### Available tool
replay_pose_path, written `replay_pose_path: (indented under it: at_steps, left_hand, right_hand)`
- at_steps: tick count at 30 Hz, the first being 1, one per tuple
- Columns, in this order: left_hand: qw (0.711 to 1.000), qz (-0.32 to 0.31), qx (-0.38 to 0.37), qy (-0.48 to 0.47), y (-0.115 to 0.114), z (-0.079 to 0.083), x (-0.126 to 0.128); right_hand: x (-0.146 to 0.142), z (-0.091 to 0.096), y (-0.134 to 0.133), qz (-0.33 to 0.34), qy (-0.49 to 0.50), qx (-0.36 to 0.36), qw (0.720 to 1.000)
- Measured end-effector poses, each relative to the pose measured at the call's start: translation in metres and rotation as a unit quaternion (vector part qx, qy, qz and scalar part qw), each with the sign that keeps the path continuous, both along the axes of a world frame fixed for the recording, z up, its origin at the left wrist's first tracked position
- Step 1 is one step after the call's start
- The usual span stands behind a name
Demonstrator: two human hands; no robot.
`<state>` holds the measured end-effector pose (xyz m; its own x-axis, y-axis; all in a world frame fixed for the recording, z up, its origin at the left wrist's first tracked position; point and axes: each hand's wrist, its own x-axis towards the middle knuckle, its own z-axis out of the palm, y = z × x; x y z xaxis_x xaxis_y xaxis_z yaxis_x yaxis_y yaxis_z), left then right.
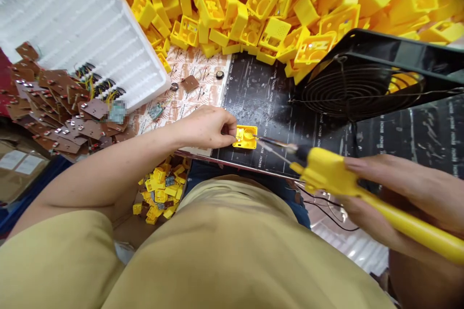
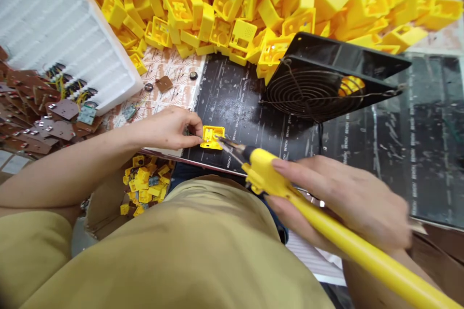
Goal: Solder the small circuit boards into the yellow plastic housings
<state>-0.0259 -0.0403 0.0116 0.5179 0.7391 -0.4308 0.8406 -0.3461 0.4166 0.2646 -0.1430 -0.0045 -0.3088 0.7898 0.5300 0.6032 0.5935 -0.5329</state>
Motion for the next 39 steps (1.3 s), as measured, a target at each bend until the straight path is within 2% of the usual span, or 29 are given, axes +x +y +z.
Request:
replay_pose_path:
  at_steps: [3,6,11,15,20,26,30,39]
  left_hand:
    - [0.999,-0.023,-0.008,0.036,0.004,0.004,0.005]
    - [0.998,-0.034,-0.016,0.054,0.007,0.006,0.007]
    - [0.997,-0.035,-0.038,0.055,0.010,0.009,0.008]
    - [0.996,-0.039,-0.039,0.076,0.011,0.012,0.011]
    - [0.995,-0.052,-0.032,0.076,0.013,0.010,0.012]
    - [0.995,-0.047,-0.041,0.082,0.014,0.011,0.013]
    - [0.994,-0.048,-0.038,0.094,0.015,0.012,0.014]
    - [0.991,-0.063,-0.042,0.112,0.015,0.013,0.017]
  right_hand:
    - [-0.004,-0.001,0.009,0.106,0.018,-0.005,0.994]
    - [-0.011,-0.003,0.020,0.144,0.036,-0.001,0.989]
    - [-0.019,0.004,0.036,0.207,0.002,0.069,0.976]
    - [-0.024,0.012,0.042,0.227,-0.026,0.088,0.969]
    - [-0.022,0.019,0.041,0.241,-0.053,0.061,0.967]
    - [-0.002,0.010,0.031,0.147,-0.026,0.015,0.989]
    - [0.000,0.007,0.027,0.157,-0.030,0.004,0.987]
    - [-0.022,0.008,0.040,0.233,-0.007,0.073,0.970]
